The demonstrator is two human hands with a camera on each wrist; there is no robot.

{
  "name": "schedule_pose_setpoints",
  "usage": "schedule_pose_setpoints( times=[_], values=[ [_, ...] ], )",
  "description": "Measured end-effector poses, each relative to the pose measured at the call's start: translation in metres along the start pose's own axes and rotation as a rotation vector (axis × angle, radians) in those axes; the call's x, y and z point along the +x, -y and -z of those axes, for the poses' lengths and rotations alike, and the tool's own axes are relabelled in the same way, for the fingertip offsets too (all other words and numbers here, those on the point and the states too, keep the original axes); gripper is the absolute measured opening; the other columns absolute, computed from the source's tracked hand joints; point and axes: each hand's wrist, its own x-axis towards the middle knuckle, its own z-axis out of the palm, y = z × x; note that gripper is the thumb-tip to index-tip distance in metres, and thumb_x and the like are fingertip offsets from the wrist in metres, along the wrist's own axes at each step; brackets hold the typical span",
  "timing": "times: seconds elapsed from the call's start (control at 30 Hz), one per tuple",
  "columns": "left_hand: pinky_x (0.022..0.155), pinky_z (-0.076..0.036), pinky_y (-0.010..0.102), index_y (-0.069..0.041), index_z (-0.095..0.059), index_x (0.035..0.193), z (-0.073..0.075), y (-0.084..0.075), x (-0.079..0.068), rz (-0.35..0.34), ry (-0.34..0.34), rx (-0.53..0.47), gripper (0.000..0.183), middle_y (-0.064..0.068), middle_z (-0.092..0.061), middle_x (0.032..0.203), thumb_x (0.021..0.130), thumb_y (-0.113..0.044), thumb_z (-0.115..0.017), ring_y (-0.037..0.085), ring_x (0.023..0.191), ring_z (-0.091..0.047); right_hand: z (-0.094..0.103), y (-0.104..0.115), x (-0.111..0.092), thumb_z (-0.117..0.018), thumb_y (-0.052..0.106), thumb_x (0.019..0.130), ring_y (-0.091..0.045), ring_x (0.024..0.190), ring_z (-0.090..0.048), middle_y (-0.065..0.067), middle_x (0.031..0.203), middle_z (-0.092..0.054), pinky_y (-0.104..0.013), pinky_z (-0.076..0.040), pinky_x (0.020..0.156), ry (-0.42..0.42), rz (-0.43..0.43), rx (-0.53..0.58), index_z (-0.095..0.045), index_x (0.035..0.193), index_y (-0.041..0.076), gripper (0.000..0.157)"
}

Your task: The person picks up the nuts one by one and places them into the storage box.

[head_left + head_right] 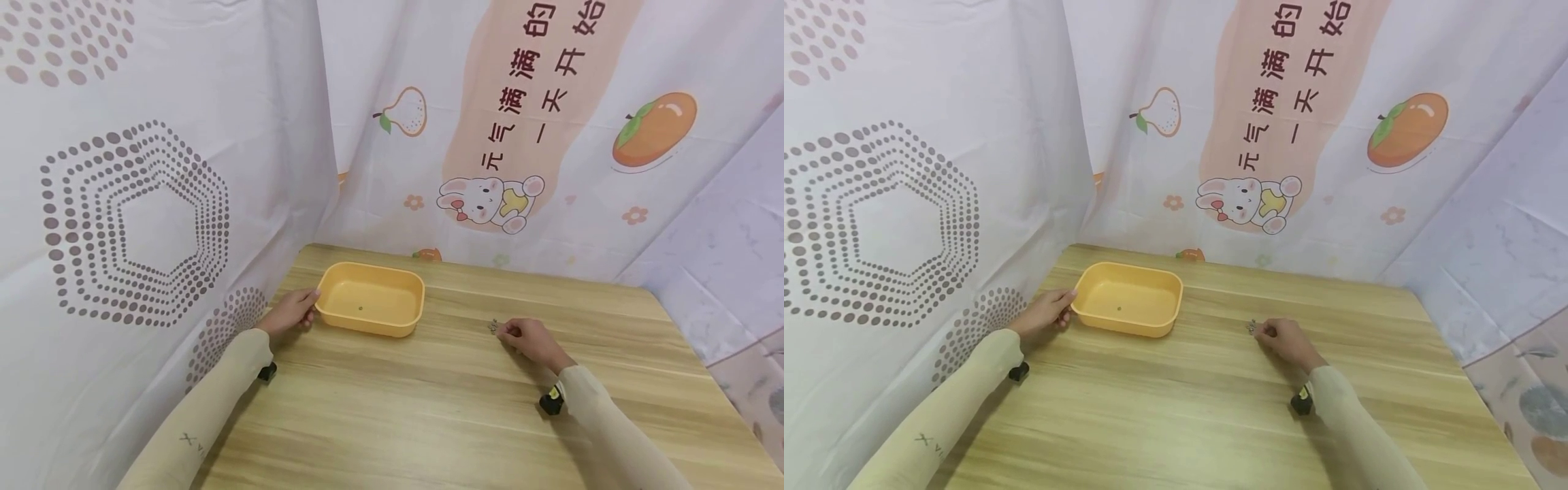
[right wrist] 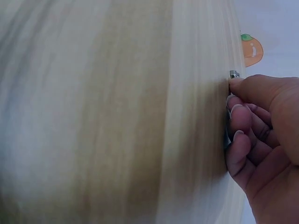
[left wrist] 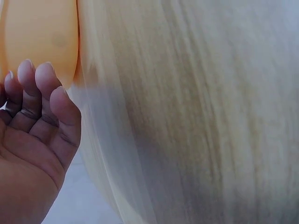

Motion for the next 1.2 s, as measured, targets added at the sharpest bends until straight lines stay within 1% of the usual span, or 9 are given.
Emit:
schedule_pose_setpoints(
  times=[0.17, 0.33, 0.5, 0.73, 0.83, 0.93, 1.2],
  values=[
    [0.053, -0.05, 0.031, -0.001, -0.054, 0.095, -0.001, -0.002, -0.001, -0.028, -0.002, 0.013, 0.043, 0.016, -0.056, 0.076, 0.104, -0.039, -0.036, 0.019, 0.06, -0.053, 0.0, 0.0, -0.001, -0.065, 0.023, 0.092, -0.011, 0.058, -0.055, 0.004, 0.079, -0.064, -0.027, -0.048, 0.051, -0.023, 0.02, 0.001, -0.069, 0.093, 0.013, 0.01],
    [0.053, -0.05, 0.03, -0.002, -0.053, 0.092, -0.001, -0.001, -0.001, -0.021, -0.004, 0.019, 0.043, 0.014, -0.057, 0.074, 0.104, -0.04, -0.036, 0.019, 0.059, -0.053, 0.0, 0.003, -0.003, -0.065, 0.022, 0.092, -0.012, 0.062, -0.055, 0.003, 0.083, -0.066, -0.027, -0.048, 0.052, -0.035, 0.026, 0.005, -0.069, 0.094, 0.013, 0.01],
    [0.052, -0.049, 0.028, -0.002, -0.053, 0.093, 0.0, 0.001, 0.0, -0.017, 0.004, 0.024, 0.043, 0.015, -0.057, 0.076, 0.103, -0.04, -0.037, 0.018, 0.059, -0.053, 0.001, 0.003, -0.002, -0.065, 0.024, 0.093, -0.014, 0.061, -0.054, 0.002, 0.081, -0.065, -0.027, -0.047, 0.05, -0.062, 0.026, 0.013, -0.068, 0.092, 0.014, 0.011],
    [0.053, -0.049, 0.029, -0.002, -0.054, 0.094, 0.002, 0.001, 0.001, -0.037, 0.009, 0.026, 0.04, 0.02, -0.057, 0.079, 0.104, -0.036, -0.037, 0.02, 0.061, -0.053, 0.002, 0.005, 0.001, -0.065, 0.022, 0.093, -0.011, 0.07, -0.057, 0.005, 0.082, -0.065, -0.026, -0.047, 0.057, -0.101, 0.057, -0.021, -0.068, 0.092, 0.014, 0.008],
    [0.053, -0.05, 0.03, -0.002, -0.054, 0.094, 0.002, 0.0, 0.001, -0.037, 0.008, 0.039, 0.039, 0.021, -0.057, 0.079, 0.105, -0.034, -0.036, 0.021, 0.06, -0.054, 0.002, 0.007, 0.002, -0.065, 0.02, 0.093, -0.011, 0.069, -0.057, 0.005, 0.081, -0.065, -0.026, -0.048, 0.058, -0.111, 0.064, -0.031, -0.068, 0.092, 0.014, 0.007],
    [0.053, -0.05, 0.031, -0.002, -0.055, 0.093, 0.003, 0.0, 0.002, -0.033, 0.003, 0.052, 0.039, 0.02, -0.058, 0.078, 0.105, -0.034, -0.036, 0.021, 0.06, -0.055, 0.002, 0.008, 0.003, -0.065, 0.02, 0.093, -0.01, 0.069, -0.056, 0.006, 0.08, -0.064, -0.026, -0.047, 0.058, -0.123, 0.07, -0.045, -0.068, 0.092, 0.014, 0.006],
    [0.053, -0.051, 0.031, -0.002, -0.055, 0.093, 0.002, 0.0, 0.002, -0.031, 0.003, 0.054, 0.036, 0.015, -0.058, 0.075, 0.105, -0.031, -0.036, 0.02, 0.059, -0.055, 0.002, 0.016, 0.003, -0.065, 0.016, 0.091, -0.01, 0.069, -0.057, 0.006, 0.078, -0.065, -0.026, -0.047, 0.06, -0.154, 0.088, -0.04, -0.069, 0.091, 0.011, 0.006]
  ],
)
